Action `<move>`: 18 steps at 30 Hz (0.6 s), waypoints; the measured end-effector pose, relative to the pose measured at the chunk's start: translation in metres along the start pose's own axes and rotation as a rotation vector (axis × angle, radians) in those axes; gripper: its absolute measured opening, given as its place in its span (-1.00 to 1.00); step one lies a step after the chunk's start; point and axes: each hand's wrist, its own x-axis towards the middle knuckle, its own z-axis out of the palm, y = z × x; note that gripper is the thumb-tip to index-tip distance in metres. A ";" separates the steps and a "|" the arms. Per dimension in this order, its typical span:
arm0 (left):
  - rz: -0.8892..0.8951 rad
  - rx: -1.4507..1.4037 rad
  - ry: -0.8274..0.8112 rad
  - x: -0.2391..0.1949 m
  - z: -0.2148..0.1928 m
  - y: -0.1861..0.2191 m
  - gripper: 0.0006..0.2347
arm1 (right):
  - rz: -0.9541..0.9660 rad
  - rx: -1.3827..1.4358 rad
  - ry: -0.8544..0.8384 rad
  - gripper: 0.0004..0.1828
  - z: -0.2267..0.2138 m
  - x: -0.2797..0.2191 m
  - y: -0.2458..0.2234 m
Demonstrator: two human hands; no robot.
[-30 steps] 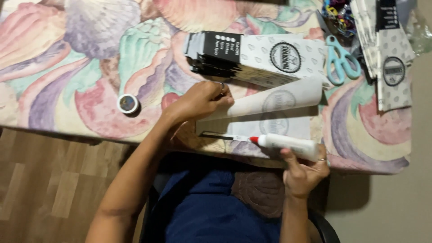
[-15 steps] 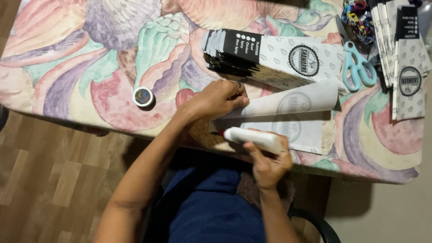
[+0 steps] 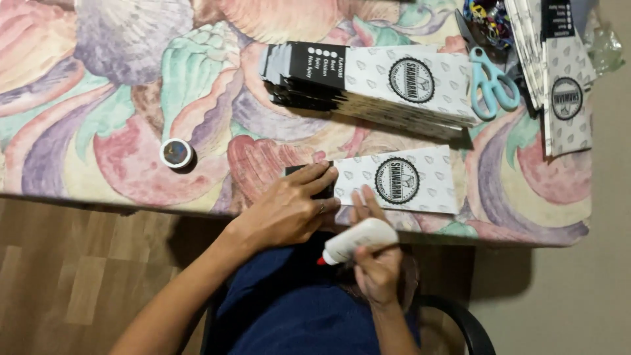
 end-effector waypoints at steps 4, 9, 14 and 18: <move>0.027 0.018 0.035 -0.005 0.007 -0.003 -0.82 | 0.069 0.024 -0.041 -0.16 -0.018 -0.003 -0.003; 0.020 -0.055 0.080 -0.013 0.015 -0.007 -0.79 | 0.049 -0.080 0.224 -0.08 -0.074 -0.012 -0.035; 0.017 -0.088 0.104 -0.015 0.018 -0.005 -0.78 | -0.093 -0.280 0.441 -0.20 -0.113 -0.013 -0.055; 0.058 -0.084 0.181 -0.018 0.026 -0.007 -0.82 | 0.078 -0.148 0.294 0.02 -0.085 -0.007 -0.036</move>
